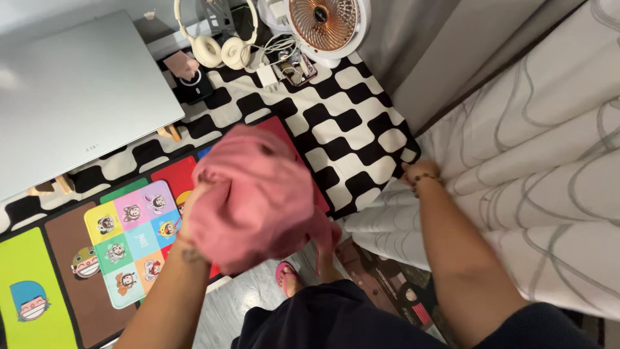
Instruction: The person wipes a desk surface and several items using a pink cloth. They clean multiple colorful mousepads, a laptop, a keyboard, a computer mouse, and a tablet, moving items aside as needed to reach the desk surface.
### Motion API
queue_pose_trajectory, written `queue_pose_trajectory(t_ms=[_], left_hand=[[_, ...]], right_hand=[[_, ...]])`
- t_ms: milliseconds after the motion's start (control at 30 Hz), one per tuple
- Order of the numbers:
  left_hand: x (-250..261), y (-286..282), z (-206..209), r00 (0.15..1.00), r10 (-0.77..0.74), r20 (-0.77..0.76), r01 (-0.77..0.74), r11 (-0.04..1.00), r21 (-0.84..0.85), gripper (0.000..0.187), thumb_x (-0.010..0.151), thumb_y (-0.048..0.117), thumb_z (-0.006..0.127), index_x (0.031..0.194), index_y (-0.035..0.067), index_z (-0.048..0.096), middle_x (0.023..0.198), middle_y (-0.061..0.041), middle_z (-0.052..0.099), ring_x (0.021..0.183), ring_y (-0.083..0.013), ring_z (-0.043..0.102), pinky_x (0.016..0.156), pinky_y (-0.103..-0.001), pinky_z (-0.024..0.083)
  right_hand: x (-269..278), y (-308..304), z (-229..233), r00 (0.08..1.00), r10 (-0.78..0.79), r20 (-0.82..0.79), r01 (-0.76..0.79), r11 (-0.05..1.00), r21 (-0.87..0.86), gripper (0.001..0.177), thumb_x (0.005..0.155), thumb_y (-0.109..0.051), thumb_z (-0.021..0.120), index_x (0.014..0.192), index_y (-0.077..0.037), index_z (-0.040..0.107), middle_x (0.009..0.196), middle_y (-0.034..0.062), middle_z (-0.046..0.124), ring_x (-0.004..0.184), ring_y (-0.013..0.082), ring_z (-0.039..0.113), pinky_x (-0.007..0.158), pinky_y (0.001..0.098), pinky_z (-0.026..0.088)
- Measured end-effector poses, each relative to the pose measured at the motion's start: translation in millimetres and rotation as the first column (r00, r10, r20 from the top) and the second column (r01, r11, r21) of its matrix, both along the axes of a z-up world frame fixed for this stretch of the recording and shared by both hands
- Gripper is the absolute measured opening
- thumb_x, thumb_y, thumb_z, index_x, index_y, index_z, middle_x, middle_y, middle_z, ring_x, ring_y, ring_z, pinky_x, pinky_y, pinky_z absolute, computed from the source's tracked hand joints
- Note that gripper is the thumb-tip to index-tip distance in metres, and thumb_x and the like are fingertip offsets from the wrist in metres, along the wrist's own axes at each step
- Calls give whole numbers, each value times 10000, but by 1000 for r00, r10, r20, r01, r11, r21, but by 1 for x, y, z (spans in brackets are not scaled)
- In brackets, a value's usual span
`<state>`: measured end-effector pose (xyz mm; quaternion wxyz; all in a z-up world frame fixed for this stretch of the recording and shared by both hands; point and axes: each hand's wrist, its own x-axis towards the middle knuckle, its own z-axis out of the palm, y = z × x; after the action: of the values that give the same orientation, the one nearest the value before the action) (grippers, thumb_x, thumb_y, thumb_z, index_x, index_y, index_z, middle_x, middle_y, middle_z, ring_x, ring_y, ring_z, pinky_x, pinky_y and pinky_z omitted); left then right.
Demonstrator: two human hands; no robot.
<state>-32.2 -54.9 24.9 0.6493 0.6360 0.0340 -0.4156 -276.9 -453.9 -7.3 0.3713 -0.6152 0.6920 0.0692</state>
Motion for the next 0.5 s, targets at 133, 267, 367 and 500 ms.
queue_pose_trajectory(t_ms=[133,267,367,500], left_hand=[[-6,-5,7,1000,-5,-21,4,1000,-27,469,968,422,574,1374,186,571,1311,-26,705,1198,-201,672,1008,-389,549],[-16,-12,32,999,25,-46,-30,993,-110,486,970,437,560,1380,177,573,1318,-23,704,1210,-198,669,1028,-389,544],[-9,-37,69,996,45,-82,-67,952,-298,499,971,448,549,1384,169,574,1323,-21,703,1220,-195,666,1043,-389,540],[-25,-76,112,960,-72,-271,-135,730,-670,517,973,464,535,1389,159,576,1330,-19,701,1233,-193,662,1062,-389,535]], right_hand=[[-32,-15,4,954,126,-271,-170,975,-144,465,960,-378,642,1221,7,631,1025,149,720,794,242,638,660,383,485],[-52,-6,17,754,401,-521,-436,898,60,573,921,-415,648,1325,-16,569,1104,149,716,903,245,656,769,381,509],[-13,26,48,642,660,-391,-683,723,101,667,892,-443,653,1402,-34,523,1163,149,713,984,248,670,851,379,528],[51,100,88,319,526,789,-543,783,-303,794,919,-497,673,1537,-107,365,1333,55,628,1166,183,641,972,322,523]])
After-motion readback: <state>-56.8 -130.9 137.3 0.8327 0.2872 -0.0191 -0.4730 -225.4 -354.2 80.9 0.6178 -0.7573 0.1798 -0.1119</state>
